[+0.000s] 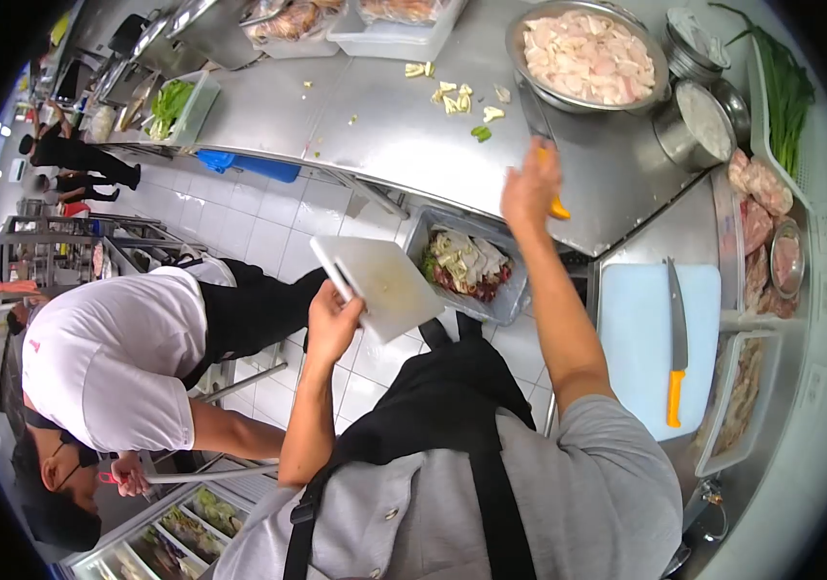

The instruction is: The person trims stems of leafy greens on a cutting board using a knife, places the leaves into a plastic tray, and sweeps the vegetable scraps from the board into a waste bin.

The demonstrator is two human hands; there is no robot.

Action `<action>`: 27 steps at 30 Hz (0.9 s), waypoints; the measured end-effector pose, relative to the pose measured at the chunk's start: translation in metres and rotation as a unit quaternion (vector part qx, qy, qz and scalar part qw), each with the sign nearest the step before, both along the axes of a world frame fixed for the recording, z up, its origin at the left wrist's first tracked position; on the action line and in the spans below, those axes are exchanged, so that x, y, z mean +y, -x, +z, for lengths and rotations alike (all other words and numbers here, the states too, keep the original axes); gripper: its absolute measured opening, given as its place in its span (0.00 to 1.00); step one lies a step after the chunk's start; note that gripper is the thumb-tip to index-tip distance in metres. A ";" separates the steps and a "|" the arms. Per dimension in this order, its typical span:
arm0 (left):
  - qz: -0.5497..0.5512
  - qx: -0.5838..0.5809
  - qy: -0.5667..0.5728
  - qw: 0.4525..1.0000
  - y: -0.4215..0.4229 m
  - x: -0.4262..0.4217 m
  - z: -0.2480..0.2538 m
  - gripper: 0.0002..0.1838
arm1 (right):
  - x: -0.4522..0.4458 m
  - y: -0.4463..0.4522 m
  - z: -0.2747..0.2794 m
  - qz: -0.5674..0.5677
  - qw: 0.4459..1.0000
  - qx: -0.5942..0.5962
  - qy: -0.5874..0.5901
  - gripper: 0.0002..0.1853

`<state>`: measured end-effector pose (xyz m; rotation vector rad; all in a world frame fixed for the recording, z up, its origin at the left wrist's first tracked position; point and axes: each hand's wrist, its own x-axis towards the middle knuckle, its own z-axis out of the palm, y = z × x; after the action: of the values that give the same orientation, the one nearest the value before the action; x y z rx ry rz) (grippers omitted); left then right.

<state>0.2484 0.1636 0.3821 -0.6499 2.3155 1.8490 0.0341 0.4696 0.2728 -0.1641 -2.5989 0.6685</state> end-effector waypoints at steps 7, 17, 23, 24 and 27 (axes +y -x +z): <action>0.069 0.066 -0.047 0.994 -0.033 -0.028 0.100 0.08 | 0.047 0.030 0.029 0.131 0.990 -0.043 -0.002 0.37; 0.149 0.085 -0.016 0.985 -0.036 -0.025 0.132 0.12 | -0.043 0.203 -0.012 0.288 0.955 0.009 -0.067 0.34; 0.169 0.085 0.001 0.982 -0.039 -0.036 0.111 0.12 | -0.058 0.211 -0.029 0.454 0.890 -0.016 -0.018 0.22; 0.164 0.077 0.011 0.983 -0.038 -0.037 0.110 0.11 | -0.056 0.193 -0.028 0.460 0.888 -0.021 -0.011 0.20; 0.158 0.057 0.001 0.986 -0.038 -0.039 0.108 0.10 | -0.053 0.143 -0.015 0.472 0.881 -0.026 -0.011 0.15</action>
<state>0.2866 0.1251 0.4900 -0.9870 2.4000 2.0633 -0.1086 0.4163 0.2580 1.1743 -2.6227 0.9319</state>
